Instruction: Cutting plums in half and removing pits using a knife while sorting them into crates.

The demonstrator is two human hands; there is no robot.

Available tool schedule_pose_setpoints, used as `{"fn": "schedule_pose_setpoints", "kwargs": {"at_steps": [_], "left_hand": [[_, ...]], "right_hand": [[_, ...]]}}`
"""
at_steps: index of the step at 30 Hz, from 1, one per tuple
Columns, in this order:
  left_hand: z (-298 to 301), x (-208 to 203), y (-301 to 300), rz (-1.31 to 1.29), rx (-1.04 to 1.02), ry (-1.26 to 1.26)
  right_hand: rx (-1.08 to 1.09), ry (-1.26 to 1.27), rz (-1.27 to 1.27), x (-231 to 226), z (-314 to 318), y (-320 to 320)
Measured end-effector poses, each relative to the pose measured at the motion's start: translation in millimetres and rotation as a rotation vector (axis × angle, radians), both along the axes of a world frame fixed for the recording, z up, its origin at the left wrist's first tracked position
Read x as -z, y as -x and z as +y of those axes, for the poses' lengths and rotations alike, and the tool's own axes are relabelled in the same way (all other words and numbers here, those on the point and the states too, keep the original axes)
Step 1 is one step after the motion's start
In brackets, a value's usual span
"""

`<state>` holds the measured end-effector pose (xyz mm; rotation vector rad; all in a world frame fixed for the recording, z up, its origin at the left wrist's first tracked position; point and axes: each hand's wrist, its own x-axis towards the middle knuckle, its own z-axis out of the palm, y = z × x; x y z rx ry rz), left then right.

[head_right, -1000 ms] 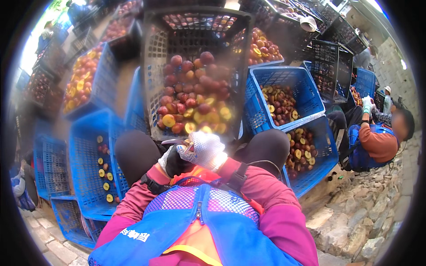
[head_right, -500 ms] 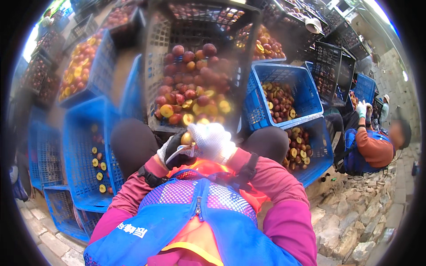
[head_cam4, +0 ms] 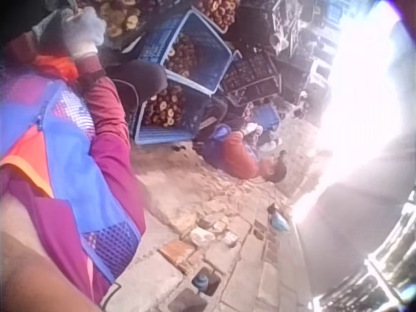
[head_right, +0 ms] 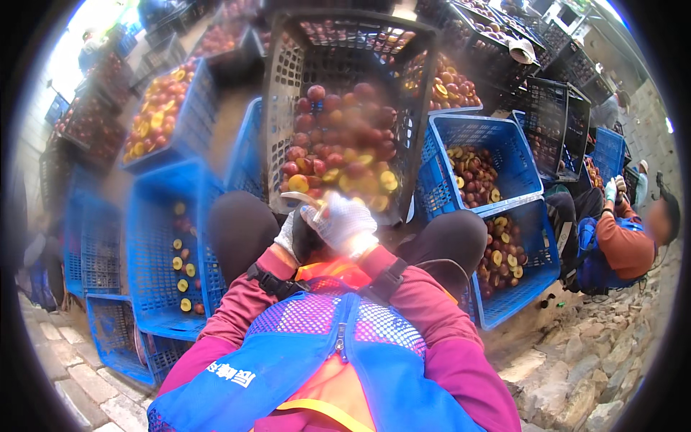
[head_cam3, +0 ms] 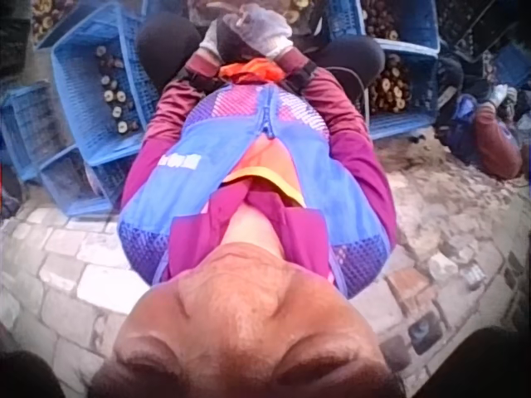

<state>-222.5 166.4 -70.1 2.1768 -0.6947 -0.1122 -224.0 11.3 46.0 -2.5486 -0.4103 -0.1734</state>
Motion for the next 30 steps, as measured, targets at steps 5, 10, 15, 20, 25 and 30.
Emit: {"fn": "schedule_pose_setpoints", "kwargs": {"at_steps": [5, 10, 15, 20, 25, 30], "left_hand": [[-24.4, -56.7, 10.1, -0.215, -0.063, -0.451], [-38.0, -109.4, 34.4, -0.287, -0.188, -0.578], [-41.1, -61.7, 13.4, -0.361, -0.332, -0.395], [-44.0, -85.5, 36.1, -0.240, -0.187, 0.055], [-55.1, -131.9, 69.6, 0.309, -0.033, 0.594], [-50.9, -118.1, 73.6, 0.352, 0.010, 0.545]], "right_hand": [[-0.094, 0.227, -0.066, 19.2, -17.5, 1.1], [-0.105, 0.162, 0.075, 6.4, -23.2, 10.4], [-0.042, -0.215, 0.098, 9.4, -39.0, 11.6], [-0.088, -0.036, -0.008, -32.3, -46.8, 35.5], [-0.060, -0.007, -0.209, -47.2, -45.2, 43.5], [-0.120, 0.031, -0.319, -60.7, -58.2, 47.8]]}}
